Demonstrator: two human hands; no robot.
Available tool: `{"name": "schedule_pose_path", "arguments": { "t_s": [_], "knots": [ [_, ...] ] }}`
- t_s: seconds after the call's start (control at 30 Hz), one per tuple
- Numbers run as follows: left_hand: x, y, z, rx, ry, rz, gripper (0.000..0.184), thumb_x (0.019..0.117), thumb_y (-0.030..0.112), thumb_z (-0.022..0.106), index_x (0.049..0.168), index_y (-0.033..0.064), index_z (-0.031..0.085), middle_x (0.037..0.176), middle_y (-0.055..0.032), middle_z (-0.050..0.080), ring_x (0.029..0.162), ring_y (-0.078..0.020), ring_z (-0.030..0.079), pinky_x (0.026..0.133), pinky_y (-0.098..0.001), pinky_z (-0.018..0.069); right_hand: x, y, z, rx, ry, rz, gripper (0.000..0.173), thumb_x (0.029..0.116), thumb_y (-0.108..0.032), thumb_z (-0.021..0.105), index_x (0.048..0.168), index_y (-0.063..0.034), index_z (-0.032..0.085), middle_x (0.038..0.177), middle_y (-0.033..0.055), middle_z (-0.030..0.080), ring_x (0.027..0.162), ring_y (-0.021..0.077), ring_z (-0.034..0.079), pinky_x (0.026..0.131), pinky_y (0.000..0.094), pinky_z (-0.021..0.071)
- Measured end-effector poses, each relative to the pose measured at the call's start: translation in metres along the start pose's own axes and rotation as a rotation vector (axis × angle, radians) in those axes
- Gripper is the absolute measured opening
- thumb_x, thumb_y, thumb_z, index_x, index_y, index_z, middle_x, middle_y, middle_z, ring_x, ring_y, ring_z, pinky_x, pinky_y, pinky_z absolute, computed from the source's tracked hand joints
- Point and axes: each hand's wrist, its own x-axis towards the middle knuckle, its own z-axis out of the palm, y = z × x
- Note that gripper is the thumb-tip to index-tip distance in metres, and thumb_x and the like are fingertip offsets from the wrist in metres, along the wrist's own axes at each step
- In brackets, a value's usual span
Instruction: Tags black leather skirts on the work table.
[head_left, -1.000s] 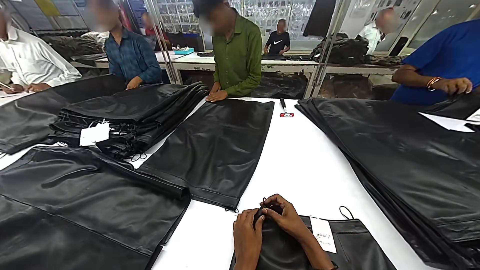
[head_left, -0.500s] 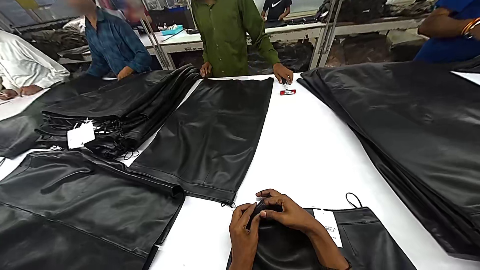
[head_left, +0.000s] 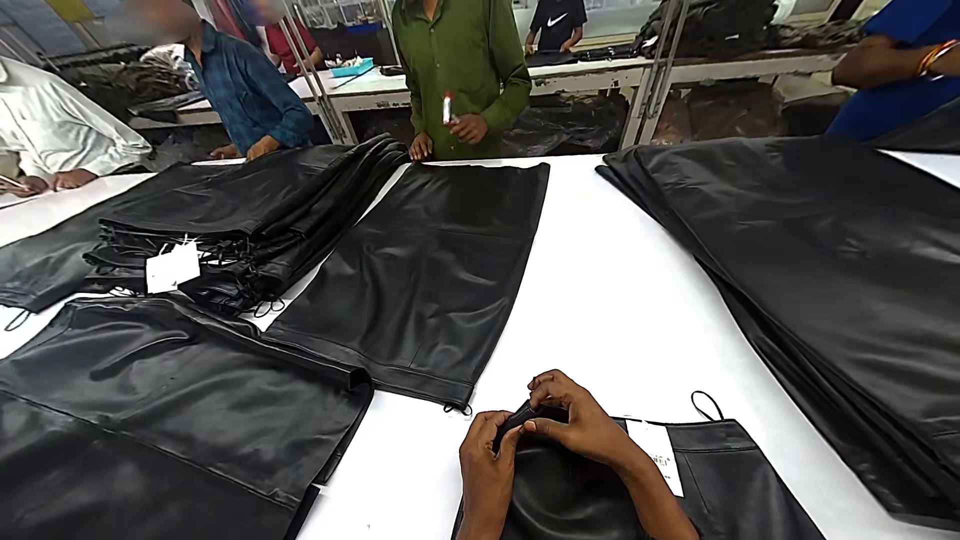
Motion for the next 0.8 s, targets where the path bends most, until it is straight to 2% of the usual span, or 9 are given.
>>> {"name": "schedule_pose_path", "arguments": {
  "t_s": [0.07, 0.13, 0.17, 0.23, 0.27, 0.33, 0.4, 0.53, 0.8],
  "knots": [
    [-0.0008, -0.0010, 0.0001, 0.033, -0.009, 0.019, 0.015, 0.0900, 0.019, 0.075, 0.099, 0.0062, 0.077, 0.098, -0.0026, 0.073, 0.090, -0.0061, 0.070, 0.083, -0.0207, 0.0596, -0.0027, -0.0017, -0.0012, -0.153, 0.079, -0.018, 0.039, 0.0802, -0.035, 0.085, 0.108, -0.0158, 0.066, 0.110, 0.0001, 0.063, 0.104, 0.0114, 0.062, 0.091, 0.0307, 0.0552],
    [-0.0011, -0.0013, 0.0000, 0.065, -0.018, 0.031, 0.016, 0.0915, 0.020, 0.073, 0.100, 0.0064, 0.077, 0.098, -0.0022, 0.073, 0.091, -0.0058, 0.070, 0.084, -0.0202, 0.0591, -0.0049, -0.0018, -0.0014, -0.283, 0.103, -0.030, 0.044, 0.0787, -0.049, 0.083, 0.116, -0.0264, 0.075, 0.110, -0.0041, 0.061, 0.106, 0.0131, 0.055, 0.093, 0.0374, 0.0474],
    [-0.0013, -0.0017, 0.0000, 0.079, -0.023, 0.039, 0.017, 0.0924, 0.020, 0.072, 0.101, 0.0064, 0.077, 0.099, -0.0023, 0.073, 0.092, -0.0059, 0.070, 0.085, -0.0203, 0.0589, -0.0053, -0.0015, -0.0010, -0.316, 0.084, -0.039, 0.042, 0.0813, -0.053, 0.079, 0.117, -0.0302, 0.077, 0.116, -0.0050, 0.060, 0.112, 0.0141, 0.053, 0.096, 0.0406, 0.0451],
    [-0.0016, -0.0019, -0.0002, 0.101, -0.029, 0.047, 0.018, 0.0939, 0.020, 0.070, 0.102, 0.0062, 0.077, 0.100, -0.0030, 0.073, 0.093, -0.0066, 0.070, 0.086, -0.0213, 0.0587, -0.0057, -0.0004, -0.0004, -0.302, 0.005, -0.051, 0.038, 0.0910, -0.052, 0.070, 0.120, -0.0276, 0.077, 0.137, -0.0019, 0.059, 0.131, 0.0170, 0.049, 0.108, 0.0458, 0.0414],
    [-0.0017, -0.0019, -0.0002, 0.111, -0.032, 0.048, 0.017, 0.0940, 0.020, 0.069, 0.102, 0.0064, 0.077, 0.100, -0.0029, 0.073, 0.093, -0.0067, 0.070, 0.086, -0.0217, 0.0587, -0.0054, 0.0005, -0.0002, -0.261, -0.023, -0.058, 0.037, 0.0942, -0.048, 0.068, 0.120, -0.0232, 0.076, 0.136, -0.0012, 0.062, 0.131, 0.0153, 0.051, 0.109, 0.0429, 0.0428],
    [-0.0018, -0.0014, -0.0002, 0.132, -0.044, 0.048, 0.017, 0.0949, 0.021, 0.069, 0.102, 0.0074, 0.077, 0.100, -0.0021, 0.073, 0.093, -0.0064, 0.070, 0.086, -0.0219, 0.0587, -0.0040, 0.0012, -0.0015, -0.171, -0.050, -0.086, 0.031, 0.0963, -0.037, 0.070, 0.117, -0.0153, 0.076, 0.117, -0.0016, 0.071, 0.115, 0.0082, 0.063, 0.102, 0.0314, 0.0512],
    [-0.0021, -0.0015, 0.0001, 0.146, -0.056, 0.053, 0.018, 0.0960, 0.022, 0.067, 0.103, 0.0080, 0.077, 0.100, -0.0015, 0.073, 0.093, -0.0064, 0.070, 0.085, -0.0223, 0.0587, -0.0037, 0.0003, -0.0044, -0.136, -0.056, -0.084, 0.026, 0.0951, -0.033, 0.072, 0.112, -0.0145, 0.077, 0.105, -0.0027, 0.073, 0.104, 0.0057, 0.066, 0.095, 0.0271, 0.0536],
    [-0.0023, -0.0020, 0.0007, 0.164, -0.073, 0.049, 0.022, 0.0982, 0.027, 0.065, 0.103, 0.0095, 0.077, 0.095, 0.0006, 0.071, 0.088, -0.0052, 0.068, 0.081, -0.0216, 0.0581, -0.0037, 0.0016, -0.0064, -0.167, -0.034, -0.090, 0.024, 0.0951, -0.038, 0.072, 0.105, -0.0170, 0.079, 0.097, -0.0045, 0.074, 0.098, 0.0051, 0.067, 0.091, 0.0269, 0.0534],
    [-0.0005, -0.0017, 0.0012, 0.187, -0.087, 0.008, 0.026, 0.0980, 0.033, 0.064, 0.099, 0.0104, 0.077, 0.082, 0.0029, 0.069, 0.075, -0.0048, 0.066, 0.072, -0.0224, 0.0562, 0.0015, 0.0064, -0.0030, -0.227, -0.012, -0.120, 0.027, 0.0975, -0.037, 0.068, 0.097, -0.0124, 0.079, 0.091, -0.0021, 0.074, 0.092, 0.0070, 0.068, 0.088, 0.0302, 0.0534]
  ]
}}
